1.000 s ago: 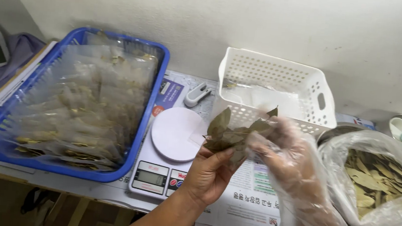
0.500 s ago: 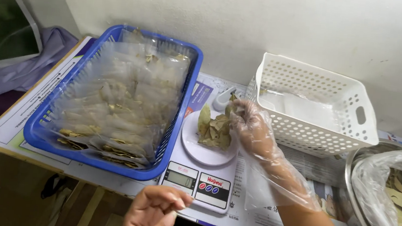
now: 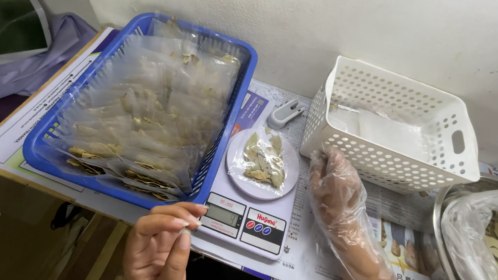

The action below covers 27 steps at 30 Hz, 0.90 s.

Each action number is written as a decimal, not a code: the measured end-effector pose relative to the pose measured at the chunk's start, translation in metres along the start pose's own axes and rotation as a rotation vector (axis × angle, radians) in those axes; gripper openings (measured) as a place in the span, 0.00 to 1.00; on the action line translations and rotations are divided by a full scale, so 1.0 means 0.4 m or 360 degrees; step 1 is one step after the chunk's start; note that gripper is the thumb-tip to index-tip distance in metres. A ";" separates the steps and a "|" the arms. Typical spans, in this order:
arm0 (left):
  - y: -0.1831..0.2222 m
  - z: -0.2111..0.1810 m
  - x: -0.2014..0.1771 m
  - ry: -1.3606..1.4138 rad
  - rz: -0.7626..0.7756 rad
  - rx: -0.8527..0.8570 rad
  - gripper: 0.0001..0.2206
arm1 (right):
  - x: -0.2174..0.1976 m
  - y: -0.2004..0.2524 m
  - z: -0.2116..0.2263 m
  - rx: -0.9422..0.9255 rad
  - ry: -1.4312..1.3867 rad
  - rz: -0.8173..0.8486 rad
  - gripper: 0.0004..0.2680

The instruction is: Packaging dried leaves into small plastic bags and organizing them in a crate

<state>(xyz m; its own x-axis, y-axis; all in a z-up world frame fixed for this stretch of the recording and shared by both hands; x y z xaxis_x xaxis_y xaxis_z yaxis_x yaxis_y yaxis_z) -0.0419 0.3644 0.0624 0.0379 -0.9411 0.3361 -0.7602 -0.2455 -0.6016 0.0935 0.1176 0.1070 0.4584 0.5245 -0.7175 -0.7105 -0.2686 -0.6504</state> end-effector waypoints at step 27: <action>0.055 0.295 0.241 -0.1742 0.1282 0.0016 0.44 | 0.241 -0.009 -0.093 0.0912 -0.0694 0.0845 0.19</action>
<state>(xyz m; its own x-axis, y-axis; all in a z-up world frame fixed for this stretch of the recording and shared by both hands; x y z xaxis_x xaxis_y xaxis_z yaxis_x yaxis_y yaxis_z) 0.0218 0.2407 -0.0039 0.0837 -0.5230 -0.8482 -0.8111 0.4587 -0.3629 0.1599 0.1388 0.0309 -0.1675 0.7377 -0.6540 -0.9825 -0.1799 0.0488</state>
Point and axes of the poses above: each hand's wrist, its own y-axis away from the middle knuckle, its own x-axis out of the palm, z = x × y, the point moved 9 cm from there along -y, towards the middle knuckle, and after that the axes turned 7 degrees about z, right-handed, at the moved point
